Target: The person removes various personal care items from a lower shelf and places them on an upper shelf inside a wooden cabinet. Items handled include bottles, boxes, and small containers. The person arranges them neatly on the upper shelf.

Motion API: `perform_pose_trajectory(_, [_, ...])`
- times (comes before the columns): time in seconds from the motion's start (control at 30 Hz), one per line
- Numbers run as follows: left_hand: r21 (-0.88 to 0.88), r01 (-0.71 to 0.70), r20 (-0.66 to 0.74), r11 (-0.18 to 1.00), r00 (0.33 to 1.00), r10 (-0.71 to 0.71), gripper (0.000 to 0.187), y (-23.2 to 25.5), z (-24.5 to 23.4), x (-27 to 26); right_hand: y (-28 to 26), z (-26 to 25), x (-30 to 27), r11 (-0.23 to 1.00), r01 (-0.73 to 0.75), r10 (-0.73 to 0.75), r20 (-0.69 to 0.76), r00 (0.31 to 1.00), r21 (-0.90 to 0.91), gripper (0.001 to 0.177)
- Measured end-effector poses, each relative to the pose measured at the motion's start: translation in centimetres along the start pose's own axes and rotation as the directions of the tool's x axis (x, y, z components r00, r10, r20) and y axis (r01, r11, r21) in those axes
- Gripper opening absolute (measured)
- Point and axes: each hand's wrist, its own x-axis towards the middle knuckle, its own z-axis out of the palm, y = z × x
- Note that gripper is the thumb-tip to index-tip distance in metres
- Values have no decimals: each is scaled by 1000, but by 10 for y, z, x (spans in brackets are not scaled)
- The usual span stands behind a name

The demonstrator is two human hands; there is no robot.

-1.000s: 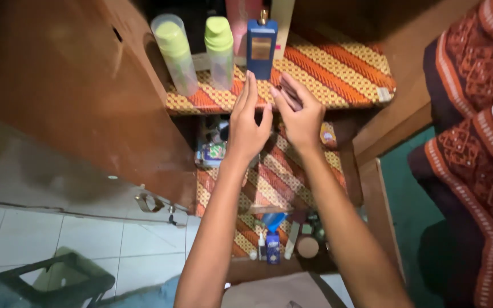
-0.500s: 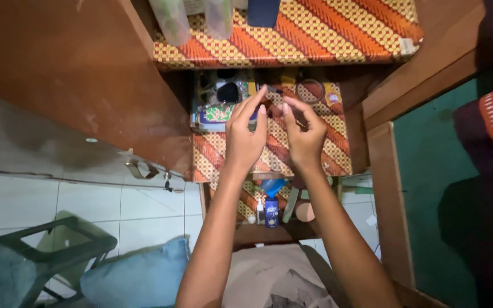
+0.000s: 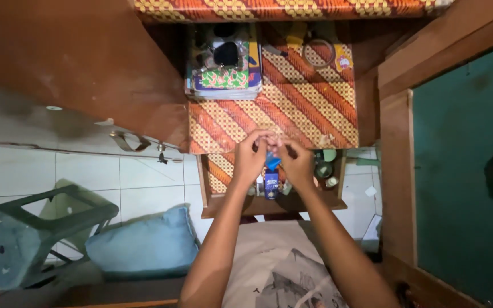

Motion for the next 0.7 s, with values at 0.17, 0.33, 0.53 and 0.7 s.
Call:
perform_pose_trajectory(0.17, [52,119,57,992,991,-121,29,-34,3,-4,26,-1,-21,986,-167,167,82,983,-8,10])
perform_pose_trajectory(0.33, [55,145,92,988,984,-149,29,-44,11,-8,80,-7,-18,950,-256,264,20,964,-178,15])
perform_pose_trajectory(0.53, [51,131,115,990,984,-136,30,-39,17,-10,177,-23,1,869,-355,276,-258,926,-344,30])
perform_pose_trajectory(0.7, [50,137,114,989,983,-142,31,-28,19,-8,218,-32,10,853,-299,147,-353,924,-427,37])
